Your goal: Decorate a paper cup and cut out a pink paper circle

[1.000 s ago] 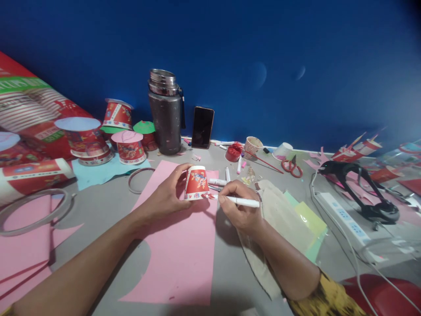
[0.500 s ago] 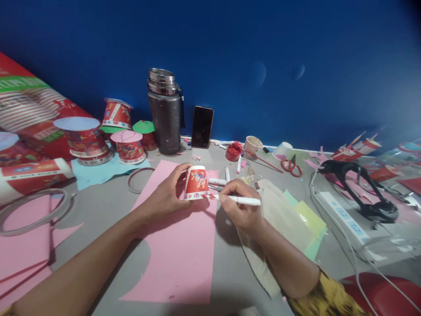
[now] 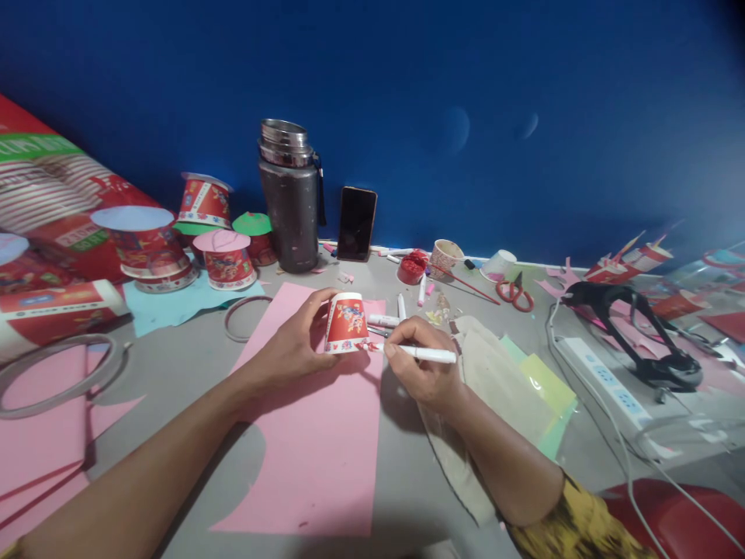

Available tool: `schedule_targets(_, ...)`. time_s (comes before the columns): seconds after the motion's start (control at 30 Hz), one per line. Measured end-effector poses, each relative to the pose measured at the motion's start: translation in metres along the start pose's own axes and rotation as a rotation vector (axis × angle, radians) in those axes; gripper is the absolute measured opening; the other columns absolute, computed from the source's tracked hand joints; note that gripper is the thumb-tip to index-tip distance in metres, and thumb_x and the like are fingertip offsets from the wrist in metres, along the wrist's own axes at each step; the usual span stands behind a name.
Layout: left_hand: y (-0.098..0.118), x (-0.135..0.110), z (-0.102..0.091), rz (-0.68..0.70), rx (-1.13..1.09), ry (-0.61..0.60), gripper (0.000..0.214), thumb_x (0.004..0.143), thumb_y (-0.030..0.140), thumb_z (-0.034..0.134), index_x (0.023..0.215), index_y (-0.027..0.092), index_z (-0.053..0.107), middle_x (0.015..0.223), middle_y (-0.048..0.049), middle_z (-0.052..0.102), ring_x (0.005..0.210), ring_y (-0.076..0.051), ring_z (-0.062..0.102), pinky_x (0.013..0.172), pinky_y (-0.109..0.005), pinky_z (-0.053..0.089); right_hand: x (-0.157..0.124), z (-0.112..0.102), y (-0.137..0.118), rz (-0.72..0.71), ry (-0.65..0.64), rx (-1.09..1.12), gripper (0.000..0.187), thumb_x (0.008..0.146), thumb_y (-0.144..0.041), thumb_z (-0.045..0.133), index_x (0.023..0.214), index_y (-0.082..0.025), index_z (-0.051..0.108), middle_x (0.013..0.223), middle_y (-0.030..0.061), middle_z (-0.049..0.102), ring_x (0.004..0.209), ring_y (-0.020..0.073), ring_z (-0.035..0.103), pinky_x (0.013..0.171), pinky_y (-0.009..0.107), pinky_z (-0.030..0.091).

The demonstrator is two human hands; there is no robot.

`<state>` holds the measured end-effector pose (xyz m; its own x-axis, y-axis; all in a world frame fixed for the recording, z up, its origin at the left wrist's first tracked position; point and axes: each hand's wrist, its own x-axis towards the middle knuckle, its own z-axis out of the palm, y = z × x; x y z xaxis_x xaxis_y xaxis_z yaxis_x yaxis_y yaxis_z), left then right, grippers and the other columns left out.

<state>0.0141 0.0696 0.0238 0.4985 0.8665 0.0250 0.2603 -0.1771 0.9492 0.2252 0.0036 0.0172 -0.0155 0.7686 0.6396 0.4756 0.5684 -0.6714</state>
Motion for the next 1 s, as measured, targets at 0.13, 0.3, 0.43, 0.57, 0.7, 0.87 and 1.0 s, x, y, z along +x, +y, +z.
schedule_targets(0.13, 0.002, -0.001, 0.000, -0.022, -0.017, -0.017, 0.086, 0.072, 0.044, 0.089, 0.145, 0.030, 0.046, 0.149, -0.0103, 0.061, 0.134, -0.037, 0.062, 0.086, -0.036, 0.064, 0.000, 0.000, -0.001, 0.001, 0.016, -0.001, 0.010, 0.087, -0.018, 0.061, 0.077, -0.021, 0.060, 0.060, -0.0047, 0.061, 0.047, 0.0098, 0.052, 0.049, 0.023, 0.039)
schedule_targets(0.3, 0.001, 0.000, 0.000, -0.025, -0.029, -0.015, 0.087, 0.071, 0.044, 0.090, 0.145, 0.030, 0.045, 0.153, -0.0102, 0.059, 0.136, -0.036, 0.061, 0.086, -0.034, 0.063, 0.000, 0.000, -0.001, -0.016, 0.012, 0.004, 0.011, 0.087, -0.017, 0.061, 0.077, -0.021, 0.060, 0.061, -0.0047, 0.062, 0.048, 0.0094, 0.052, 0.050, 0.022, 0.039)
schedule_targets(0.43, 0.000, 0.001, 0.000, -0.003, 0.013, 0.000, 0.087, 0.071, 0.045, 0.089, 0.145, 0.028, 0.045, 0.152, -0.0113, 0.058, 0.138, -0.037, 0.059, 0.091, -0.036, 0.062, 0.000, 0.000, 0.001, -0.014, 0.036, 0.008, 0.011, 0.088, -0.018, 0.062, 0.077, -0.021, 0.060, 0.061, -0.0049, 0.061, 0.048, 0.0094, 0.051, 0.050, 0.022, 0.038)
schedule_targets(0.57, -0.001, 0.000, 0.000, 0.021, 0.008, 0.003, 0.084, 0.074, 0.042, 0.086, 0.146, 0.028, 0.045, 0.153, -0.0121, 0.058, 0.141, -0.038, 0.056, 0.095, -0.039, 0.062, 0.001, -0.002, 0.001, -0.016, 0.061, -0.008, 0.011, 0.089, -0.019, 0.062, 0.078, -0.021, 0.061, 0.060, -0.0054, 0.058, 0.047, 0.0091, 0.047, 0.049, 0.023, 0.037)
schedule_targets(0.7, -0.008, 0.002, 0.000, 0.049, 0.020, 0.013, 0.079, 0.075, 0.033, 0.082, 0.146, 0.029, 0.046, 0.153, -0.0102, 0.057, 0.141, -0.036, 0.056, 0.098, -0.038, 0.060, 0.001, -0.003, 0.002, -0.010, 0.076, -0.015, 0.012, 0.089, -0.021, 0.063, 0.077, -0.021, 0.062, 0.061, -0.0049, 0.058, 0.048, 0.0093, 0.047, 0.049, 0.023, 0.039)
schedule_targets(0.87, -0.016, 0.006, 0.001, 0.085, 0.034, 0.033, 0.079, 0.073, 0.029, 0.082, 0.144, 0.028, 0.047, 0.150, -0.0097, 0.059, 0.140, -0.035, 0.057, 0.106, -0.040, 0.056, 0.001, -0.002, 0.001, 0.021, 0.033, 0.000, 0.011, 0.088, -0.021, 0.063, 0.077, -0.021, 0.062, 0.061, -0.0039, 0.062, 0.049, 0.0100, 0.052, 0.050, 0.023, 0.041)
schedule_targets(1.0, -0.014, 0.005, 0.002, 0.058, 0.005, 0.035, 0.079, 0.073, 0.030, 0.084, 0.143, 0.028, 0.048, 0.148, -0.0094, 0.060, 0.136, -0.034, 0.060, 0.101, -0.038, 0.059, 0.001, -0.001, 0.000, 0.027, 0.005, 0.027, 0.012, 0.088, -0.021, 0.063, 0.076, -0.021, 0.061, 0.060, -0.0043, 0.063, 0.047, 0.0095, 0.051, 0.049, 0.023, 0.039)
